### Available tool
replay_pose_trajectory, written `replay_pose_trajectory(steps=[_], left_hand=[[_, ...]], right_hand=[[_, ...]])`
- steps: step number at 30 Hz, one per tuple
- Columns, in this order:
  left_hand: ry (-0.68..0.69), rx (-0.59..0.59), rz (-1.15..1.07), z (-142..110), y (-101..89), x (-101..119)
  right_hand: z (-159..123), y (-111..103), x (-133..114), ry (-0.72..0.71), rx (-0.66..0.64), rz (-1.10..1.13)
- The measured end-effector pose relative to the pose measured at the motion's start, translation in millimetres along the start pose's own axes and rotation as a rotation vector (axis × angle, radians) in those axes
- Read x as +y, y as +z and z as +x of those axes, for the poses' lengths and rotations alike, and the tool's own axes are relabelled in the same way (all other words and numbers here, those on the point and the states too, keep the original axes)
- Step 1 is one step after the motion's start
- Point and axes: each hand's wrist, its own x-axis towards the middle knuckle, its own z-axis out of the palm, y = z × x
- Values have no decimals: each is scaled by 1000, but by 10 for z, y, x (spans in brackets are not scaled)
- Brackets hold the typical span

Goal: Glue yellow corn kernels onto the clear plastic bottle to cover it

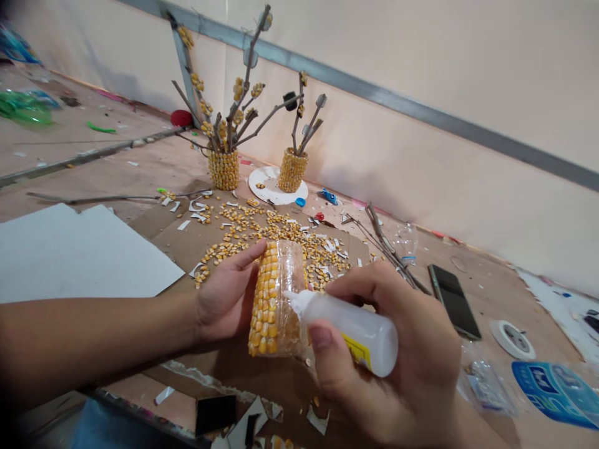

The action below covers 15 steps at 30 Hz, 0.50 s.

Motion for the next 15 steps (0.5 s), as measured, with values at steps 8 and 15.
replay_pose_trajectory(steps=[8,15], left_hand=[[-26,-39,-10,-17,-6,11],[-77,-45,10,-49,-2,37]], right_hand=[[94,49,110,41,20,117],[89,73,316,58,32,141]])
